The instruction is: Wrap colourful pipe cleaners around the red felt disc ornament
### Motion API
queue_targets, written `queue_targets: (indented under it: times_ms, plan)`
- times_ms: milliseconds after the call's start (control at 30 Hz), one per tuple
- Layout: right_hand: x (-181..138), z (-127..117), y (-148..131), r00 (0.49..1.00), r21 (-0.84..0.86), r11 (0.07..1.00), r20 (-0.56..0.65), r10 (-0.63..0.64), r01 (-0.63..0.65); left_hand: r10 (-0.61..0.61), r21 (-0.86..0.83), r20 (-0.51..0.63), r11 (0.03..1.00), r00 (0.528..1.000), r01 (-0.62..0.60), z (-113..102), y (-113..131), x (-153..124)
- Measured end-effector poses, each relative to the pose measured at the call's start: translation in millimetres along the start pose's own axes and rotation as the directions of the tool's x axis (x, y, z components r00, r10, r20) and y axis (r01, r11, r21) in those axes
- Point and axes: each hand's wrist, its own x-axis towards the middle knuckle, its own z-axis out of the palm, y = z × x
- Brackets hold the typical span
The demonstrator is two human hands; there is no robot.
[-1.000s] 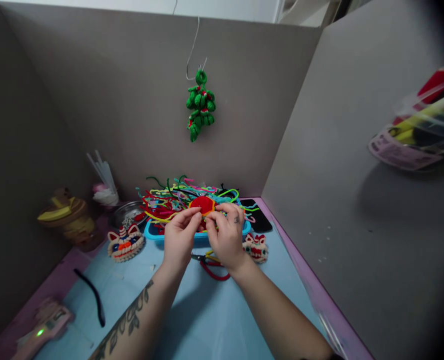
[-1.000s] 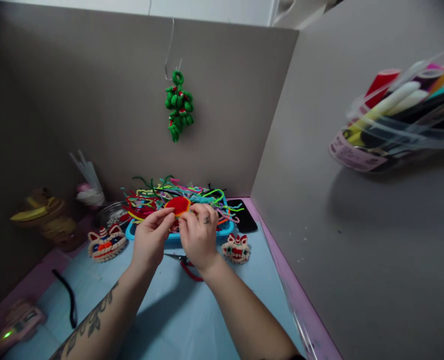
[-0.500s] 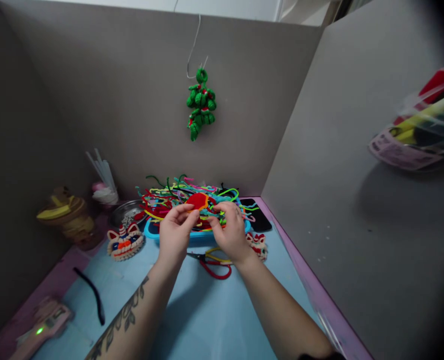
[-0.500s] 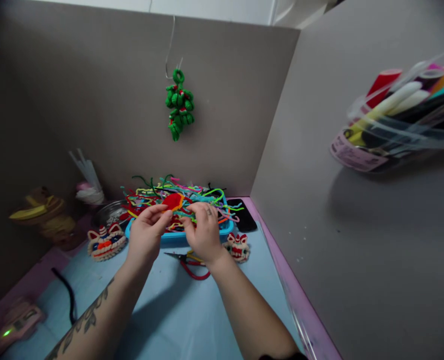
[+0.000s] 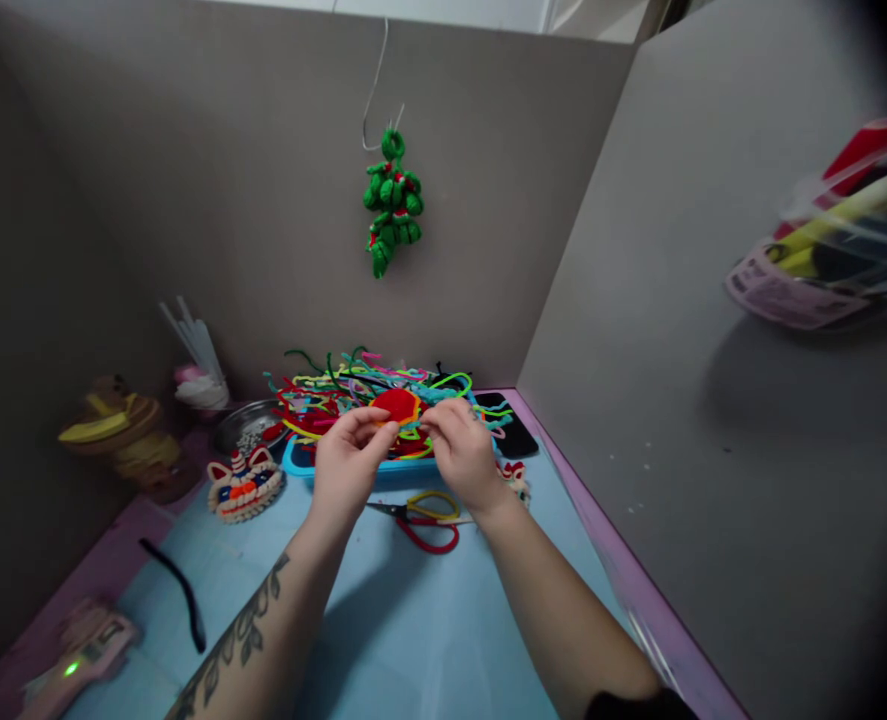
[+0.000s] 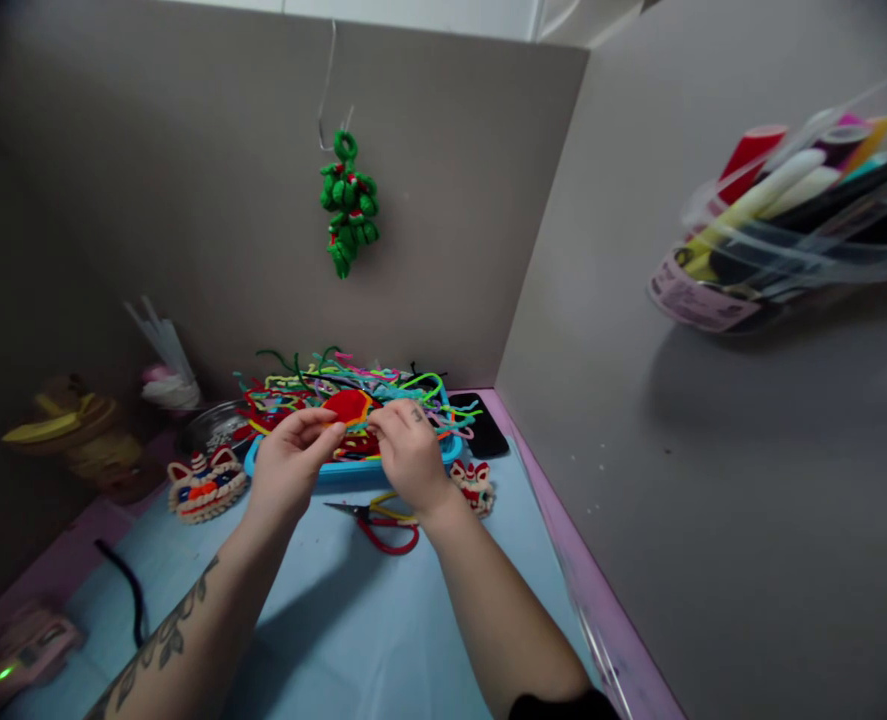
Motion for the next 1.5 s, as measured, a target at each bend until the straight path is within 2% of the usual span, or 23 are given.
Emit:
queue_targets:
  times_ms: [133, 233, 400, 633, 800, 867, 1033, 1133, 1200, 1367, 1500]
  plan:
    - [2.0, -3.3, 4.4, 1.000, 0.029, 1.000, 0.003, 0.007, -0.007, -0.069, -0.011, 0.072, 0.997, 0.995, 0.070, -0.5, 2.4, 1.3]
    - [3.3, -4.3, 4.3, 0.997, 0.073, 0.994, -0.007, 0.077, -0.077, -0.098, -0.009, 0.106, 0.995, 0.990, 0.099, -2.4, 4.9, 2.3]
    - [5.6, -4.2, 1.5, 0.981, 0.012, 0.982, -0.029, 0.191, -0.191, -0.091, -0.020, 0.138, 0.995, 0.986, 0.095, -4.9, 5.9, 3.5]
    - [8.0, -4.1, -0.9, 0.918, 0.172, 0.905, 0.154, 0.365, -0.388, -0.060, -0.023, 0.206, 0.998, 0.977, 0.066, -7.2, 4.3, 4.5]
    - [6.4, 0.0, -4.9, 0.924, 0.146, 0.914, 0.126, 0.361, -0.377, -0.145, -0.056, 0.264, 0.985, 0.953, 0.166, -7.8, 7.7, 2.2]
    - [5.8, 1.6, -6.6, 0.933, 0.130, 0.926, 0.115, 0.340, -0.353, -0.163, -0.080, 0.228, 0.980, 0.960, 0.185, -6.5, 7.9, 1.4]
    - [4.5, 3.3, -7.7, 0.959, 0.145, 0.948, 0.057, 0.277, -0.283, -0.115, -0.098, 0.134, 0.987, 0.984, 0.128, -5.8, 3.7, 3.6]
    - [3.5, 4.5, -2.7, 0.973, 0.186, 0.956, 0.002, 0.230, -0.226, -0.104, -0.134, 0.070, 0.985, 0.992, 0.113, -8.4, 2.7, 6.4]
    - [2.9, 5.6, 2.8, 0.978, 0.155, 0.967, -0.010, 0.208, -0.204, -0.101, -0.169, 0.020, 0.980, 0.995, 0.103, -10.6, 3.7, 8.2]
    - [2.1, 7.2, 15.3, 0.943, -0.001, 0.950, 0.123, 0.310, -0.312, -0.085, -0.231, -0.063, 0.970, 0.994, 0.069, -14.6, 8.1, 12.7]
    - [0.6, 10.8, 21.5, 0.901, -0.015, 0.925, 0.224, 0.372, -0.379, -0.112, -0.288, -0.042, 0.953, 0.993, 0.095, -16.7, 8.0, 15.9]
